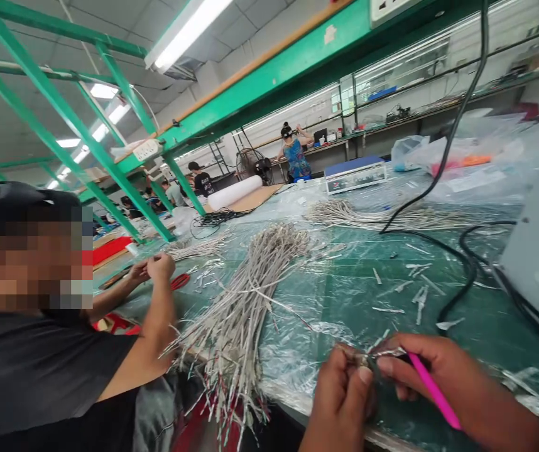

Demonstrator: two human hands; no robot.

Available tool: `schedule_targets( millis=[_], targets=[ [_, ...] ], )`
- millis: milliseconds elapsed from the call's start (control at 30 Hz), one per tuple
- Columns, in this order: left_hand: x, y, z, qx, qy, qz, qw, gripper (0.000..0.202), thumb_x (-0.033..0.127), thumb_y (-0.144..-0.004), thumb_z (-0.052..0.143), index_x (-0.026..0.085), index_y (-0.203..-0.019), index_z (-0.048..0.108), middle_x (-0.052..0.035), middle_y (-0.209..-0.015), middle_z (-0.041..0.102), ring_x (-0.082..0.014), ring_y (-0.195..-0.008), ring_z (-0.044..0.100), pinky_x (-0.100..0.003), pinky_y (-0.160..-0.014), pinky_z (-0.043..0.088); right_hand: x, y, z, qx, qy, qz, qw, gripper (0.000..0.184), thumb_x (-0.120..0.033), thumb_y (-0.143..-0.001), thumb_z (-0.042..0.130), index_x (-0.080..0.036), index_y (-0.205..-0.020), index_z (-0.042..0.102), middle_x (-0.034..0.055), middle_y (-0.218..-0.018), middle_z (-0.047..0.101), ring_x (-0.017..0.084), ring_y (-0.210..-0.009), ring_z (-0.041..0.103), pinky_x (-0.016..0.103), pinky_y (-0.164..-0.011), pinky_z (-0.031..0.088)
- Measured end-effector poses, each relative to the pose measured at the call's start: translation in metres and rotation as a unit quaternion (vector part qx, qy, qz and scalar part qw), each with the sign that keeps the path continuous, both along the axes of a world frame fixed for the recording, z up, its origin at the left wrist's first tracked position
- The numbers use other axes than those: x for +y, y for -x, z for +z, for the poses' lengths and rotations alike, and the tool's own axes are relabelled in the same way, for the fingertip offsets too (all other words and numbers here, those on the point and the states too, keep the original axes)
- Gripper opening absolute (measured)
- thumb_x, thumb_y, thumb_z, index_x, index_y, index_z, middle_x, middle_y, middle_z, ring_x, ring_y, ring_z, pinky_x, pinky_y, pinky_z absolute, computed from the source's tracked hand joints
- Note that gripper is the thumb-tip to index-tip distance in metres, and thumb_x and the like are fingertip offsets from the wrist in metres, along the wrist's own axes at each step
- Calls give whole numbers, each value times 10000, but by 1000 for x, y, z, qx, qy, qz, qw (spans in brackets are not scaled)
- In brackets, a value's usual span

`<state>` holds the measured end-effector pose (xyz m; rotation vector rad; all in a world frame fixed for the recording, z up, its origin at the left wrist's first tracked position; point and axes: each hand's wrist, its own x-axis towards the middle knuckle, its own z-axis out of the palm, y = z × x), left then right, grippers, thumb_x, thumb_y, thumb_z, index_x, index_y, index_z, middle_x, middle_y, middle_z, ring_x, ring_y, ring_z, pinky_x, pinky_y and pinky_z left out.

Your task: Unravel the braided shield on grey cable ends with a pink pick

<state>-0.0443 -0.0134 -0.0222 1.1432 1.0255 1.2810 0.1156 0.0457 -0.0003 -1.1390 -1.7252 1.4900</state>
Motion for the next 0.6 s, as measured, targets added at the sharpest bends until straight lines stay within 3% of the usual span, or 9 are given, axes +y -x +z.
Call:
schedule_targets(
  millis=[100, 233, 400, 600],
  targets=[
    [4, -2, 4, -50, -4, -13, 999, 336, 496, -896, 580, 192, -841, 447, 97, -561, 347, -56, -458, 254, -224, -457, 181, -4, -1, 7, -18, -17, 39, 999, 293, -443, -856, 615, -177, -745, 663, -34, -560, 555, 112, -536, 505, 201, -502, 381],
    [5, -2, 5, -59, 0, -4, 998, 318, 451, -908, 590, 189, -825, 431, 107, -544, 344, -44, -443, 238, -220, -440, 152, -11, -3, 13, -57, -126, 42, 990, 298, -398, -897, 585, -176, -702, 627, -45, -557, 504, 106, -540, 450, 211, -524, 342],
    [4, -3, 4, -46, 11, 19, 999, 354, 472, -878, 622, 189, -793, 427, 110, -545, 330, -42, -446, 226, -217, -440, 145, -11, -4, 16, -82, -204, 43, 975, 273, -347, -921, 564, -179, -718, 635, -35, -605, 518, 109, -581, 460, 206, -567, 363],
    [3, -6, 9, -19, 29, 74, 997, 395, 499, -817, 683, 190, -762, 444, 97, -482, 434, -45, -424, 297, -203, -446, 198, -11, -5, 20, -91, -242, 46, 965, 272, -324, -934, 544, -178, -720, 630, -27, -626, 576, 106, -592, 507, 197, -589, 382]
  ],
)
